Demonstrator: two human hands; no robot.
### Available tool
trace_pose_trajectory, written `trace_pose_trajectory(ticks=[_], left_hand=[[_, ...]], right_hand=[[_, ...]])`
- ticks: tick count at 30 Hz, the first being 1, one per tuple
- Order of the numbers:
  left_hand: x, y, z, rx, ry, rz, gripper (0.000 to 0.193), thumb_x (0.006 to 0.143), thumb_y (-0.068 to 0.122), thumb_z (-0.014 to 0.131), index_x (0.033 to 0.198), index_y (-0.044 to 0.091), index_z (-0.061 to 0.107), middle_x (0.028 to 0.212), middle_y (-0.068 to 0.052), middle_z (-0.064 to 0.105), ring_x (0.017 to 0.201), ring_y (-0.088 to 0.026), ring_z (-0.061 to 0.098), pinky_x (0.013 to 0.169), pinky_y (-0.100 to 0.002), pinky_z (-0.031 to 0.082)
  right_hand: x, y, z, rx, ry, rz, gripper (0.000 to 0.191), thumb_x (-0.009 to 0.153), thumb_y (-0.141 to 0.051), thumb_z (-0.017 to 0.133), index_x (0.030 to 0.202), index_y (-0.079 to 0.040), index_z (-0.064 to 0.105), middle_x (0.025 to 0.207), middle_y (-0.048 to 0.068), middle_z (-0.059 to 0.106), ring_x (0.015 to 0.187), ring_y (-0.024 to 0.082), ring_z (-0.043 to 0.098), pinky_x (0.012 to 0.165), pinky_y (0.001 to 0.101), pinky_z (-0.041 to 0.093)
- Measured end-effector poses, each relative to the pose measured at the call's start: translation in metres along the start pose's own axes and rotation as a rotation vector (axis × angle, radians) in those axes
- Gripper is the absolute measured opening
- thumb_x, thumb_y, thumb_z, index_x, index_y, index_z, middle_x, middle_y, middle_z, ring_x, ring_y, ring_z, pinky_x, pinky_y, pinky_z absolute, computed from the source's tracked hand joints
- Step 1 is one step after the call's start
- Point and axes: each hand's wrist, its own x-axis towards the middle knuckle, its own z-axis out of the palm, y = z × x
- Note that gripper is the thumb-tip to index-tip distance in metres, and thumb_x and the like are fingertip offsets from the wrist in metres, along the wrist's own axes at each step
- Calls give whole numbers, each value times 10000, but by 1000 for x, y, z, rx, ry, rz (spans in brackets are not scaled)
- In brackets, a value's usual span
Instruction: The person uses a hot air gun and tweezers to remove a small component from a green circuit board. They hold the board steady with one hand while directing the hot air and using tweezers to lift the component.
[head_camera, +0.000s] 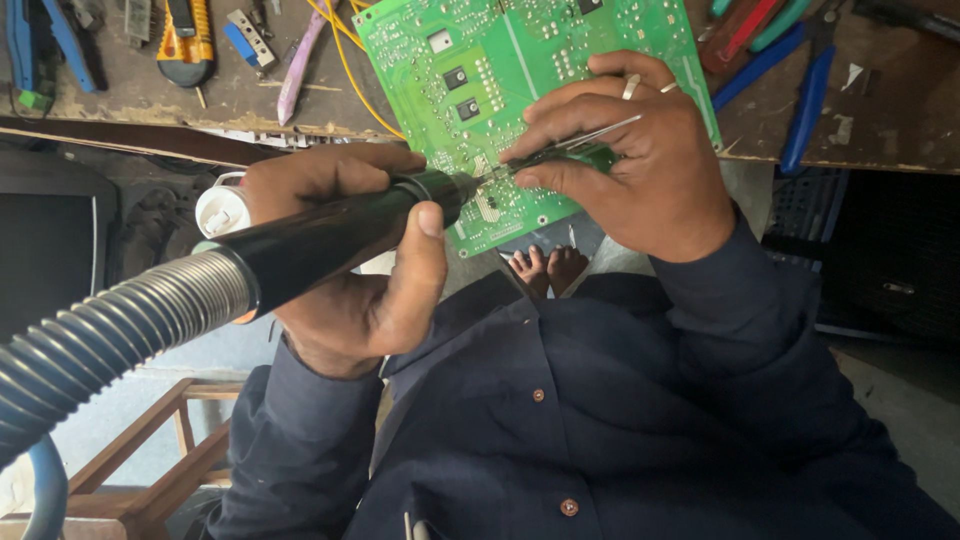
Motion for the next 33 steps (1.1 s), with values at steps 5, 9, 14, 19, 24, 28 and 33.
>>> trace_pose_trajectory(ticks=[5, 9, 14, 19, 24, 28, 33], left_hand=[[0, 1, 0, 5, -4, 0, 360, 1039, 42, 712, 1219, -23, 406, 1103, -195, 675, 921, -171, 703, 827, -245, 580], [1, 0, 1, 18, -8, 3, 347, 1034, 33, 716, 1209, -30, 423, 1111, -191, 664, 922, -171, 691, 828, -247, 568], [2, -1, 1, 104, -16, 40, 332, 1031, 32, 737, 1193, -40, 456, 1119, -192, 635, 938, -175, 686, 834, -248, 563], [3, 1, 1, 69, -24, 16, 353, 1029, 41, 725, 1221, -38, 439, 1123, -189, 650, 922, -161, 674, 833, -245, 559], [5, 1, 2, 45, -25, 10, 351, 1029, 46, 718, 1216, -39, 433, 1120, -191, 651, 918, -158, 672, 834, -244, 561], [4, 1, 2, 58, -28, 18, 335, 1033, 44, 718, 1198, -39, 438, 1114, -189, 649, 924, -164, 677, 839, -246, 560], [4, 0, 0, 55, -25, 18, 342, 1031, 48, 720, 1199, -43, 435, 1114, -187, 647, 929, -166, 681, 839, -249, 563]], right_hand=[[0, 1, 0, -10, -3, -11, 190, 918, -226, 897, 1074, -189, 796, 1116, 10, 769, 1187, 183, 694, 1220, 431, 382], [0, 0, 1, -14, -2, -17, 183, 919, -223, 896, 1070, -192, 797, 1116, 3, 773, 1220, 181, 695, 1223, 428, 379], [1, -1, -1, -9, -6, -2, 198, 904, -226, 894, 1071, -188, 797, 1112, 6, 774, 1206, 177, 696, 1211, 429, 382], [2, -2, -1, -2, -7, -17, 216, 907, -236, 893, 1095, -189, 798, 1130, 13, 770, 1224, 185, 688, 1225, 434, 369], [1, -2, -3, 7, -8, 2, 208, 913, -231, 893, 1089, -181, 795, 1113, 6, 773, 1214, 176, 698, 1235, 435, 371], [1, -4, -3, 13, -7, 14, 213, 902, -223, 892, 1086, -176, 796, 1109, 6, 773, 1215, 177, 698, 1234, 439, 364], [1, -3, -1, 6, -2, 8, 200, 907, -214, 898, 1073, -173, 797, 1103, 6, 773, 1196, 172, 700, 1229, 437, 374]])
